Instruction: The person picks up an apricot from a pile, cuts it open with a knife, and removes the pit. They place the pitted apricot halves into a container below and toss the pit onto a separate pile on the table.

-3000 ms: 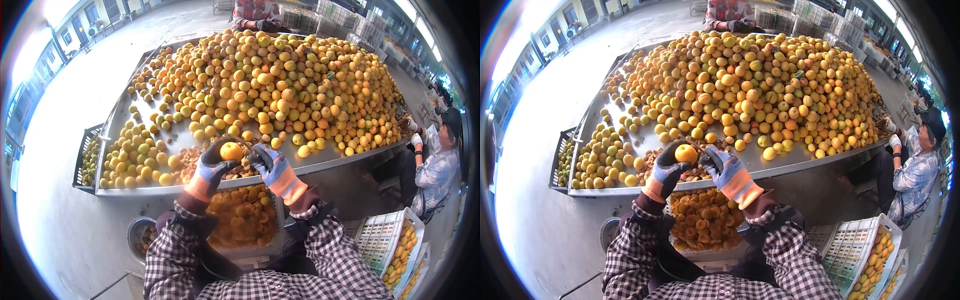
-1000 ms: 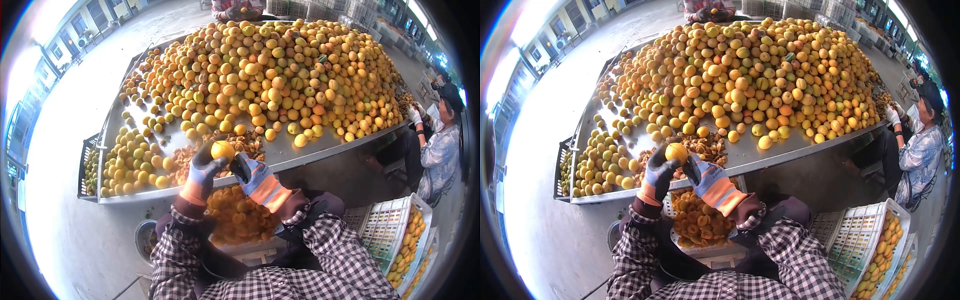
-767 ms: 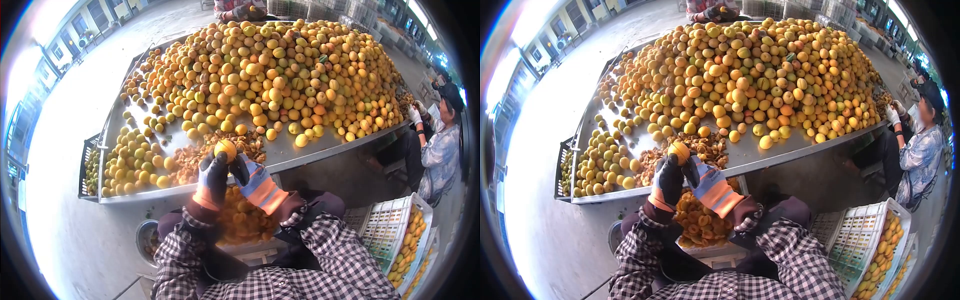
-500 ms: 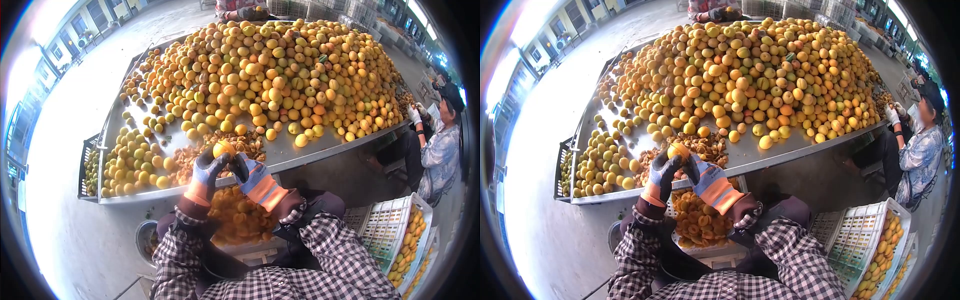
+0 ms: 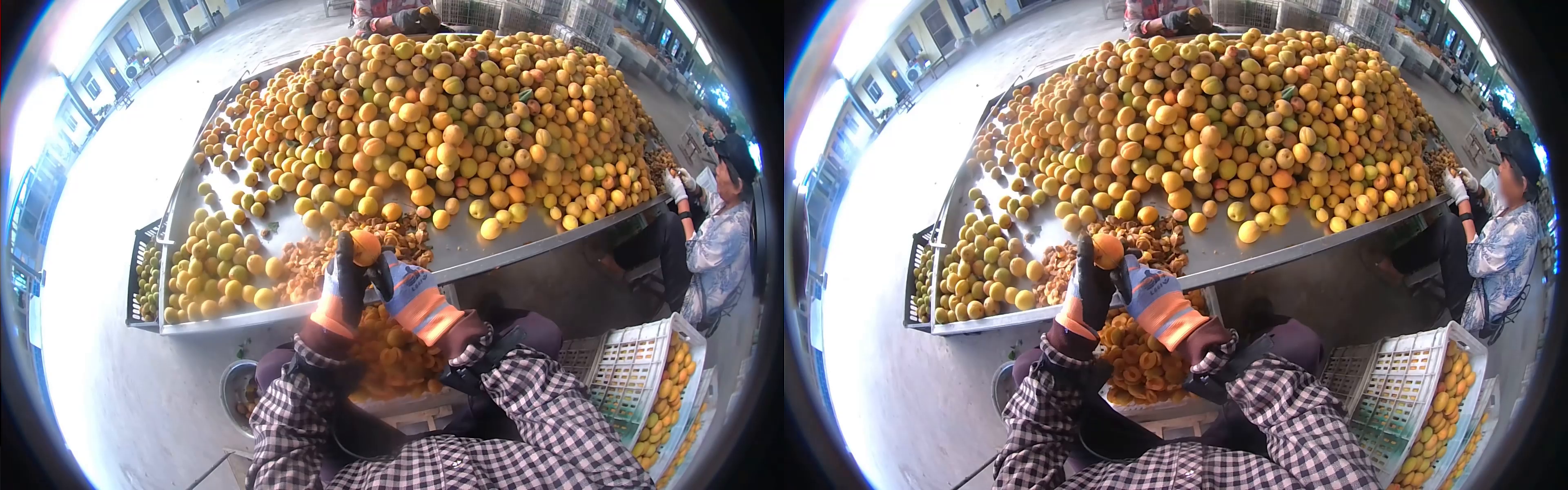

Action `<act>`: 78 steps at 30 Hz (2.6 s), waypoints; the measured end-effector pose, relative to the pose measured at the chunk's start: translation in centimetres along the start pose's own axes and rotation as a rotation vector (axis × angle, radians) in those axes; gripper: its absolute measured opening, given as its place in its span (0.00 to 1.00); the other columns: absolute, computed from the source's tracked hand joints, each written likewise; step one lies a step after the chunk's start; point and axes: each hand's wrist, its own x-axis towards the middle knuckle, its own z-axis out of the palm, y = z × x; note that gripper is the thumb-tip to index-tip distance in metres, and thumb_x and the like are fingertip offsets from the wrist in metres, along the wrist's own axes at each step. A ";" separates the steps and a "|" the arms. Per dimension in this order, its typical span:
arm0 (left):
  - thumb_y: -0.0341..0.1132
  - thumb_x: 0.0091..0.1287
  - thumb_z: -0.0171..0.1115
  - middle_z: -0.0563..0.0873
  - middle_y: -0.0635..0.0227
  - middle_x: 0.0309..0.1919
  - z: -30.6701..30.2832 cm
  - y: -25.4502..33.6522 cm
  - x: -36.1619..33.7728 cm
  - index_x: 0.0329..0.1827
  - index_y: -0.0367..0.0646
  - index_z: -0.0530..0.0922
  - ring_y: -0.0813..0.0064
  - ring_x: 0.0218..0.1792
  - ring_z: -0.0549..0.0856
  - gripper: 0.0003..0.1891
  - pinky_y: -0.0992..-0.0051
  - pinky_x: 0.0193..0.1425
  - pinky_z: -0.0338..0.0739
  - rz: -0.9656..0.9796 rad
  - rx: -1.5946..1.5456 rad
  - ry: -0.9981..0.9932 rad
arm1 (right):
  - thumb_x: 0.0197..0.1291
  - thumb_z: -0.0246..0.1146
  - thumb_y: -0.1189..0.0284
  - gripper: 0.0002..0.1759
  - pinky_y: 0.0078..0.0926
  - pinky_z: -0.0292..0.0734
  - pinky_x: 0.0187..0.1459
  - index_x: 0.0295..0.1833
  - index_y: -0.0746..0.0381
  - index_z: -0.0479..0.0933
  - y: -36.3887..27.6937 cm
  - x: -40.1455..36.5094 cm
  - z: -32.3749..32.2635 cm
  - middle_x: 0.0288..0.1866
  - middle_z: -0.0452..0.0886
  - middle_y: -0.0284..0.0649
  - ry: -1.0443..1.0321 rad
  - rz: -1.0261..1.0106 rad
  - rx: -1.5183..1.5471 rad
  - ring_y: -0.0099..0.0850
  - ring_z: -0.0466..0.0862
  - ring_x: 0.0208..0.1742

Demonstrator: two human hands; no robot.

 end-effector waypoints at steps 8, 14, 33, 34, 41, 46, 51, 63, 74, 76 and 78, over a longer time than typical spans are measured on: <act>0.70 0.67 0.48 0.84 0.58 0.39 0.4 -0.5 0.6 0.50 0.37 0.75 0.64 0.40 0.84 0.38 0.68 0.50 0.80 0.004 -0.013 0.128 | 0.67 0.58 0.61 0.17 0.48 0.77 0.36 0.49 0.64 0.68 -0.6 0.1 0.9 0.31 0.83 0.53 0.024 -0.013 -0.041 0.53 0.83 0.34; 0.70 0.66 0.49 0.85 0.64 0.39 -0.3 0.1 0.9 0.51 0.40 0.78 0.72 0.38 0.83 0.37 0.74 0.45 0.78 0.065 0.039 0.192 | 0.67 0.58 0.62 0.16 0.48 0.77 0.35 0.49 0.64 0.68 -1.3 0.7 0.4 0.30 0.82 0.53 0.041 0.003 -0.060 0.53 0.83 0.35; 0.55 0.71 0.55 0.85 0.66 0.39 -1.0 1.5 0.2 0.51 0.37 0.78 0.73 0.39 0.84 0.26 0.74 0.47 0.79 0.215 0.302 0.004 | 0.66 0.59 0.63 0.16 0.48 0.78 0.41 0.54 0.59 0.68 -0.4 1.1 0.3 0.38 0.82 0.52 0.029 -0.022 0.083 0.55 0.82 0.44; 0.53 0.71 0.57 0.85 0.65 0.40 -1.2 1.9 0.0 0.53 0.36 0.78 0.73 0.41 0.85 0.25 0.73 0.49 0.79 0.285 0.404 -0.058 | 0.65 0.60 0.63 0.18 0.47 0.78 0.43 0.56 0.58 0.68 -0.7 1.1 -0.3 0.40 0.83 0.51 0.005 -0.019 0.082 0.55 0.82 0.45; 0.28 0.55 0.77 0.81 0.64 0.56 -1.1 2.4 0.2 0.65 0.33 0.71 0.73 0.55 0.81 0.34 0.71 0.61 0.78 0.350 0.504 -0.245 | 0.58 0.65 0.57 0.53 0.42 0.78 0.54 0.80 0.57 0.40 0.4 0.9 -1.9 0.68 0.69 0.58 -0.067 -0.014 -0.113 0.53 0.80 0.56; 0.35 0.58 0.75 0.82 0.62 0.54 1.5 3.1 -1.5 0.66 0.32 0.71 0.71 0.52 0.83 0.34 0.72 0.55 0.81 0.217 0.216 -0.194 | 0.59 0.64 0.63 0.47 0.42 0.78 0.55 0.79 0.56 0.46 0.9 1.2 -1.5 0.66 0.72 0.54 0.051 -0.178 0.079 0.52 0.79 0.57; 0.40 0.62 0.70 0.86 0.69 0.34 0.3 1.6 -1.0 0.56 0.36 0.78 0.80 0.28 0.84 0.22 0.82 0.29 0.76 0.330 0.515 0.050 | 0.61 0.61 0.77 0.38 0.37 0.75 0.62 0.75 0.59 0.56 -0.3 1.2 -1.8 0.67 0.72 0.52 -0.064 -0.082 0.212 0.47 0.75 0.66; 0.42 0.62 0.68 0.83 0.65 0.45 1.3 3.4 -2.8 0.65 0.36 0.72 0.78 0.38 0.82 0.30 0.79 0.39 0.78 0.293 0.367 -0.187 | 0.61 0.60 0.84 0.31 0.21 0.79 0.51 0.70 0.62 0.62 1.9 2.1 -2.1 0.60 0.76 0.38 0.007 -0.070 1.010 0.22 0.81 0.52; 0.38 0.64 0.60 0.81 0.68 0.47 0.9 3.3 -2.3 0.65 0.41 0.71 0.79 0.40 0.81 0.26 0.80 0.40 0.76 0.113 0.146 -0.120 | 0.60 0.61 0.82 0.34 0.18 0.78 0.42 0.72 0.60 0.64 2.1 1.0 -7.1 0.52 0.80 0.35 -0.248 0.108 1.040 0.17 0.78 0.41; 0.37 0.64 0.59 0.81 0.67 0.48 0.7 3.6 -2.5 0.66 0.41 0.71 0.77 0.41 0.82 0.26 0.78 0.42 0.78 0.096 0.172 -0.145 | 0.55 0.65 0.82 0.34 0.14 0.74 0.38 0.70 0.60 0.69 0.7 0.5 -9.6 0.48 0.80 0.33 -0.487 -0.046 0.719 0.15 0.77 0.36; 0.37 0.64 0.59 0.81 0.66 0.49 0.6 3.7 -2.6 0.66 0.41 0.71 0.74 0.43 0.84 0.26 0.77 0.43 0.80 0.079 0.198 -0.173 | 0.54 0.66 0.83 0.33 0.15 0.73 0.36 0.67 0.61 0.71 1.3 0.4 -9.7 0.49 0.81 0.37 -0.384 -0.188 0.749 0.16 0.77 0.35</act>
